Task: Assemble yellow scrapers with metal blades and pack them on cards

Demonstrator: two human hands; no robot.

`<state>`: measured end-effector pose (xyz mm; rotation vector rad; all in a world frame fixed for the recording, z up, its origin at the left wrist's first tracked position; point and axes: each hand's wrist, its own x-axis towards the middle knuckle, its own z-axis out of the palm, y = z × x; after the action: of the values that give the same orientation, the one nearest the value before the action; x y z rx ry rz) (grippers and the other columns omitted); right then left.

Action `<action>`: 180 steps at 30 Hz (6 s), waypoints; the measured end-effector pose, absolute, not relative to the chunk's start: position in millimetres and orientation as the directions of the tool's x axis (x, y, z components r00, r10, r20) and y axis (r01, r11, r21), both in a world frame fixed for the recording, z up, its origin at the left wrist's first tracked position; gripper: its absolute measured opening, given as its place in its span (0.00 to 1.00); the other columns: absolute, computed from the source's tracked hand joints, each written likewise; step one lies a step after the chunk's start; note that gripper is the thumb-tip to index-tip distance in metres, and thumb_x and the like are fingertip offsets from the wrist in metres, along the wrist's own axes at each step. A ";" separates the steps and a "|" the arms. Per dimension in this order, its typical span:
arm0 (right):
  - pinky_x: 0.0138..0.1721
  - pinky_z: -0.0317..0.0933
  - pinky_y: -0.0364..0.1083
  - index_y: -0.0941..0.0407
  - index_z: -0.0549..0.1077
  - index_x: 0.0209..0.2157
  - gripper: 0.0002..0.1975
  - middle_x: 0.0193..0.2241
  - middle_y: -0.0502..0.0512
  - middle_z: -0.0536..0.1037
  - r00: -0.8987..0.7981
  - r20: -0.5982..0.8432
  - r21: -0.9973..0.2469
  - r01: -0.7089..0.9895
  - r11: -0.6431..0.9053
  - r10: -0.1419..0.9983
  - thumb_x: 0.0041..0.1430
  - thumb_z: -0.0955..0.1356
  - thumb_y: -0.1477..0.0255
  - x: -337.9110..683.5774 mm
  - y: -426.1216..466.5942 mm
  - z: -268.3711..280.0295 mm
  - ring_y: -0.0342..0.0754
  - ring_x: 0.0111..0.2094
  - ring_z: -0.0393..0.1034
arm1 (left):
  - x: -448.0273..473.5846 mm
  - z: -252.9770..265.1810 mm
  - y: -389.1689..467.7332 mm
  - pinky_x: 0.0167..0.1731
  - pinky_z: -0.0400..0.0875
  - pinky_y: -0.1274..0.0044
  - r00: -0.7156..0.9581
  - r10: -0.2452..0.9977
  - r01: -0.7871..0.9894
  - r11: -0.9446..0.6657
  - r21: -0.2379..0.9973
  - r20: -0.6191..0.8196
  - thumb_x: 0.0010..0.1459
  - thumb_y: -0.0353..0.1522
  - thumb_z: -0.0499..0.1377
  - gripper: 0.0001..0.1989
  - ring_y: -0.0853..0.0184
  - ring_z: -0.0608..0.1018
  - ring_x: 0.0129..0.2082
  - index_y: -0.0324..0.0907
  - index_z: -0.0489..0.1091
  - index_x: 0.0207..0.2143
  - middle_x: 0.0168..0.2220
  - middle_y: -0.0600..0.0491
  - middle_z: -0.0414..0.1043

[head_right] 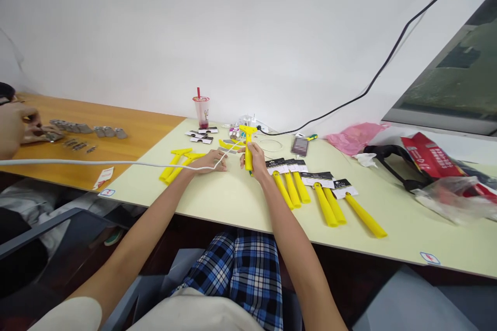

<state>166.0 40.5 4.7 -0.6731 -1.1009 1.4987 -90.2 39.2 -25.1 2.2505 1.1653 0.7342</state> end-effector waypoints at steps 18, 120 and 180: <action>0.20 0.73 0.41 0.50 0.64 0.42 0.09 0.32 0.47 0.80 -0.192 -0.105 -0.914 -0.368 -0.171 0.976 0.73 0.70 0.73 137.1 38.3 -20.0 0.43 0.24 0.74 | -50.4 -32.0 36.6 0.43 0.76 0.67 0.232 0.890 0.457 -0.456 0.763 0.393 0.64 0.53 0.64 0.22 0.57 0.80 0.37 0.43 0.79 0.35 0.34 0.47 0.82; 0.61 0.79 0.49 0.62 0.79 0.43 0.06 0.38 0.63 0.87 -0.369 -0.189 -0.625 -0.670 -0.401 0.910 0.71 0.69 0.84 162.9 16.2 -2.9 0.53 0.48 0.87 | -98.8 10.0 42.3 0.43 0.75 0.70 0.536 0.843 0.706 -0.474 0.526 0.040 0.65 0.44 0.61 0.17 0.58 0.81 0.40 0.40 0.80 0.43 0.41 0.46 0.84; 0.61 0.79 0.57 0.60 0.76 0.46 0.10 0.43 0.68 0.86 -0.283 -0.162 -0.508 -0.798 -0.326 0.945 0.64 0.68 0.84 175.0 24.9 3.5 0.59 0.52 0.86 | -108.3 63.2 61.8 0.36 0.70 0.73 0.516 0.752 0.855 -0.419 0.306 -0.410 0.49 0.34 0.62 0.07 0.59 0.81 0.34 0.45 0.78 0.31 0.34 0.48 0.84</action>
<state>175.0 24.9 3.5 -0.5240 -0.3930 1.8492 -108.3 61.8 63.2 2.2836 1.3134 -0.2876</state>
